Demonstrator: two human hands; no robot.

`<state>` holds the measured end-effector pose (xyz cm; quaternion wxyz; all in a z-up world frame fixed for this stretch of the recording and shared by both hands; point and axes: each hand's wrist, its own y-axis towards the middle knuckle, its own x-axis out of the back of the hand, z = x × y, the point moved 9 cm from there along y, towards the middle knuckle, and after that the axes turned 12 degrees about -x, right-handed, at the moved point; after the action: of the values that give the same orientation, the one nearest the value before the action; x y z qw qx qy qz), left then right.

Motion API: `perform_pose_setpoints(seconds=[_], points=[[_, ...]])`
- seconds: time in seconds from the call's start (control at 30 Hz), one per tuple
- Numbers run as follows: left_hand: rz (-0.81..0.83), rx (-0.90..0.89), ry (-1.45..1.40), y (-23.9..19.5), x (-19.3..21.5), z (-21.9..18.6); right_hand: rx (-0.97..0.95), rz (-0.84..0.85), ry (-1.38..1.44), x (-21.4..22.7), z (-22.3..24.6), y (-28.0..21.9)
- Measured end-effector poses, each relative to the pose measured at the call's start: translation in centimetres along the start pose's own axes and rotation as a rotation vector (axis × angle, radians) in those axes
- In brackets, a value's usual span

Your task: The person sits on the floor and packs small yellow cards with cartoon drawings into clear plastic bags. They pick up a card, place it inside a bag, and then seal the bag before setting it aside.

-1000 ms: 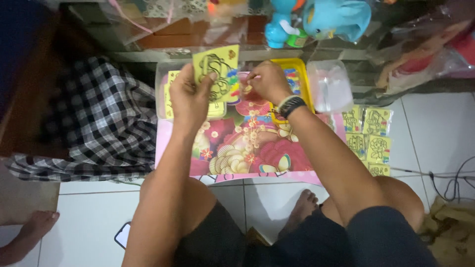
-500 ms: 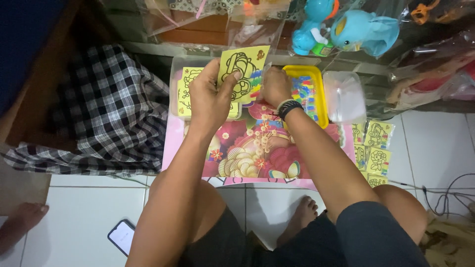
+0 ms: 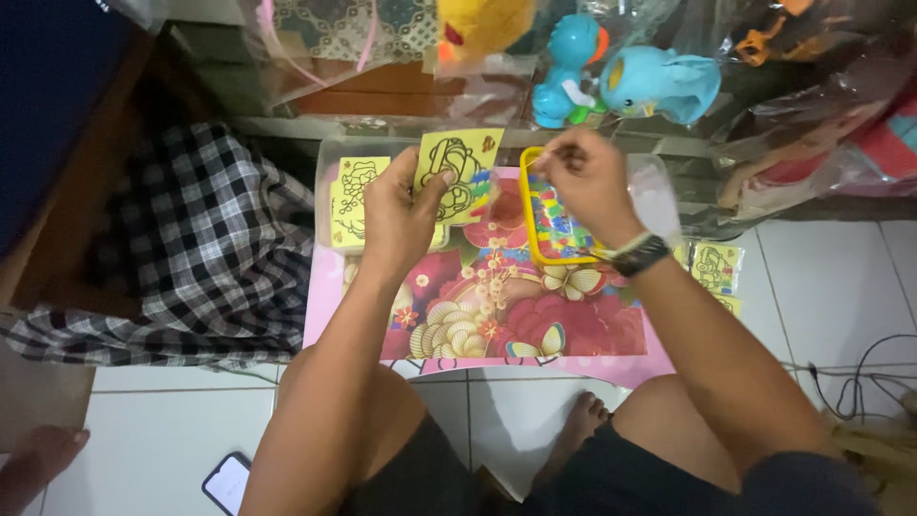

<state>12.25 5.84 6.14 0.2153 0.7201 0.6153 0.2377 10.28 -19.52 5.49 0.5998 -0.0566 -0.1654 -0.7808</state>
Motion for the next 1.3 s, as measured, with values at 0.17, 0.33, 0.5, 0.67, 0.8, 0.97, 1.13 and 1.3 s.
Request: perform_pose_setpoints(seconds=[0.17, 0.33, 0.5, 0.67, 0.8, 0.97, 1.13, 1.3], points=[[0.118, 0.01, 0.178, -2.1, -1.9, 4.5, 0.056, 0.052, 0.099, 6.0, 3.0, -3.0], [0.263, 0.019, 0.325, -3.5, -3.9, 5.5, 0.186, 0.158, 0.082, 5.9, 6.0, -6.4], [0.381, -0.055, 0.433, -3.5, -6.5, 3.2, 0.414, 0.136, -0.198, 4.1, 7.2, -8.0], [0.449, -0.052, 0.463, -4.0, -8.0, 2.6, 0.333, 0.17, -0.09, 4.8, 5.8, -8.3], [0.456, 0.019, 0.402, -5.0, -8.2, 4.7, 0.145, 0.128, 0.131, 5.5, 3.7, -7.8], [0.464, 0.023, 0.406, -5.7, -8.3, 6.1, 0.112, 0.025, 0.177, 6.7, 4.2, -7.5], [0.49, 0.016, 0.443, -5.9, -8.3, 6.2, 0.103, 0.008, 0.046, 6.4, 3.1, -7.3], [0.535, 0.039, 0.35, -6.6, -8.7, 6.6, 0.111, 0.078, -0.059, 5.3, 3.0, -7.1]])
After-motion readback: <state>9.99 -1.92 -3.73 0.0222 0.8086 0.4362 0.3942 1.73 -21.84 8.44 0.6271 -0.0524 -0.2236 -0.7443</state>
